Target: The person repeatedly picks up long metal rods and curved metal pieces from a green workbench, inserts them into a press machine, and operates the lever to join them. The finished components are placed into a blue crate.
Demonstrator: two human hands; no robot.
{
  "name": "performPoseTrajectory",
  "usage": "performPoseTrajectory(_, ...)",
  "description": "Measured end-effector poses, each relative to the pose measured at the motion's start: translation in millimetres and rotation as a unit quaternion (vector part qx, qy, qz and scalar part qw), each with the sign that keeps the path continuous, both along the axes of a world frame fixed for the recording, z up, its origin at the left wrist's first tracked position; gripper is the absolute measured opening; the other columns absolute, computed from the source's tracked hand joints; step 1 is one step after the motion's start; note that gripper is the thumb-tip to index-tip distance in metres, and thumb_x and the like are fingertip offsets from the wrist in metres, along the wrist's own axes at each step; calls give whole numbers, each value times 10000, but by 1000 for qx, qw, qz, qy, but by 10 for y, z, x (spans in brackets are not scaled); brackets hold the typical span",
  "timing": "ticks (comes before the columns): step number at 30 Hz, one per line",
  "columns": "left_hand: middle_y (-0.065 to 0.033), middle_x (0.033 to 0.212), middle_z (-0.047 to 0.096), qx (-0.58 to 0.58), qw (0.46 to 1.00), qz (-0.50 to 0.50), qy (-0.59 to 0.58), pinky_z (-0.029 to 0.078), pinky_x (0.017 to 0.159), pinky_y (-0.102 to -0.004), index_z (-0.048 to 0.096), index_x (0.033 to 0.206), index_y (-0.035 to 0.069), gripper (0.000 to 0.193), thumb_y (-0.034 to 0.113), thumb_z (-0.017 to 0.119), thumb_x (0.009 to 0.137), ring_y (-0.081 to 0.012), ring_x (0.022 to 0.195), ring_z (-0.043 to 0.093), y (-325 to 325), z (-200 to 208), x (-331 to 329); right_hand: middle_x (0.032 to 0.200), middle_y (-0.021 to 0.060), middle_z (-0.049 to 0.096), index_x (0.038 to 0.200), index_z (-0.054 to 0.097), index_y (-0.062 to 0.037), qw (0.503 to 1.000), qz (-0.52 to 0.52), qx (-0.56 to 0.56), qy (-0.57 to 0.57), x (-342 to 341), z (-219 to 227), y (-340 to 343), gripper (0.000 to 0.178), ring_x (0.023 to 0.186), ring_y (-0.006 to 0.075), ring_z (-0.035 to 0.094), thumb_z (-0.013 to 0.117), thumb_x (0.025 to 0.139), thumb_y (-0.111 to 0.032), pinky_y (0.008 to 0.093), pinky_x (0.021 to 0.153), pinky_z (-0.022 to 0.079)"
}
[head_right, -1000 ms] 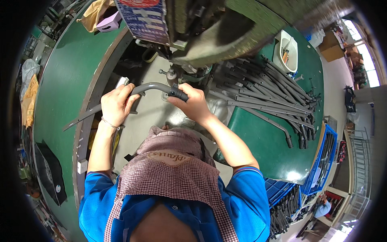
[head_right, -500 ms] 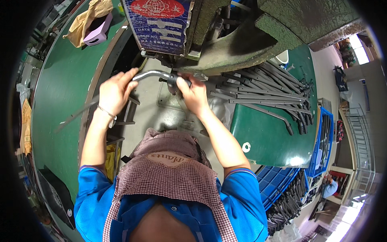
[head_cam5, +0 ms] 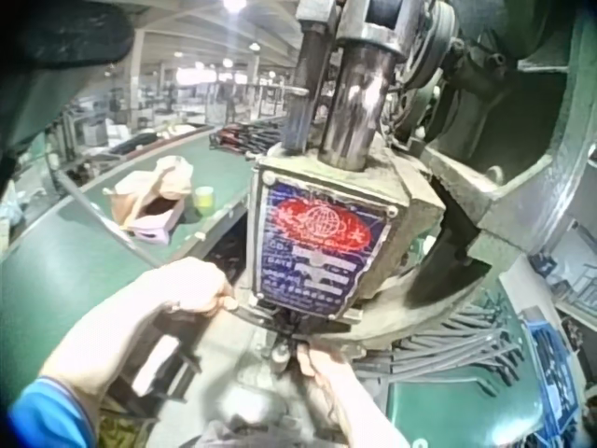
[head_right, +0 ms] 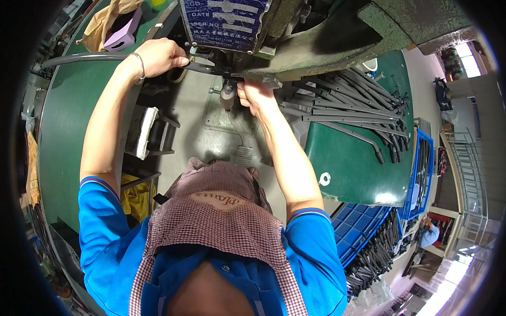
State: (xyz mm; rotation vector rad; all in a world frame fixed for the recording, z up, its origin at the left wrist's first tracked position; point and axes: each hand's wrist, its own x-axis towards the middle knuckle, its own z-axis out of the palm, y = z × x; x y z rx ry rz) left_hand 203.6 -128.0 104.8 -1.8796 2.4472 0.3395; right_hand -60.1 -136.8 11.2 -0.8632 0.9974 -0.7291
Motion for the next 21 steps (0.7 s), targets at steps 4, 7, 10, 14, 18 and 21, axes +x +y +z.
performPoseTrajectory(4, -159, 891, 725, 2, 1000, -10, -5, 533, 812, -460, 764, 1014, 104, 302, 361, 612, 968, -374, 881, 686, 4, -4, -18, 586, -75, 300, 774, 396, -165, 1000, -16, -9, 14, 3, 96, 56, 331, 454, 47, 239, 396, 1080, -291, 247, 384, 209)
performPoseTrajectory(7, -163, 872, 719, -34, 999, -9, 11, 532, 792, -462, 757, 1006, 106, 296, 362, 615, 962, -377, 867, 680, 93, -81, -17, 585, -57, 369, 785, 456, -137, 999, -44, -16, 25, 16, 11, 68, 323, 446, 62, 290, 444, 1064, -298, 259, 383, 244)
performPoseTrajectory(10, -155, 846, 717, -55, 998, -1, 32, 528, 771, -465, 751, 1000, 104, 297, 366, 616, 960, -369, 851, 680, 185, -151, -14, 599, -27, 455, 810, 528, -95, 991, -88, -66, 81, 52, -1, 115, 322, 446, 78, 356, 499, 1041, -318, 269, 390, 286)
performPoseTrajectory(14, -152, 795, 703, -67, 995, 2, 76, 519, 743, -475, 740, 1041, 101, 312, 376, 615, 960, -378, 806, 673, 249, -312, 71, 613, -1, 461, 933, 492, -80, 990, -73, -68, 98, 80, -66, 75, 181, 434, 90, 396, 483, 1054, -214, 269, 351, 298)
performPoseTrajectory(18, -145, 841, 713, -120, 990, 5, 74, 533, 745, -464, 735, 1065, 104, 330, 391, 616, 952, -377, 825, 675, 327, -312, 24, 635, 29, 505, 944, 556, -63, 971, -170, -102, 135, 131, -190, 164, 152, 449, 98, 464, 530, 1027, -187, 270, 382, 352)
performPoseTrajectory(21, -107, 874, 693, -218, 972, 11, 87, 543, 679, -429, 720, 1098, 139, 288, 358, 650, 925, -335, 770, 679, 519, -576, -2, 940, 130, 671, 1150, 651, -1, 771, -168, -502, 353, 47, -605, 189, 249, 845, 262, 637, 538, 1001, -167, 399, 774, 502)
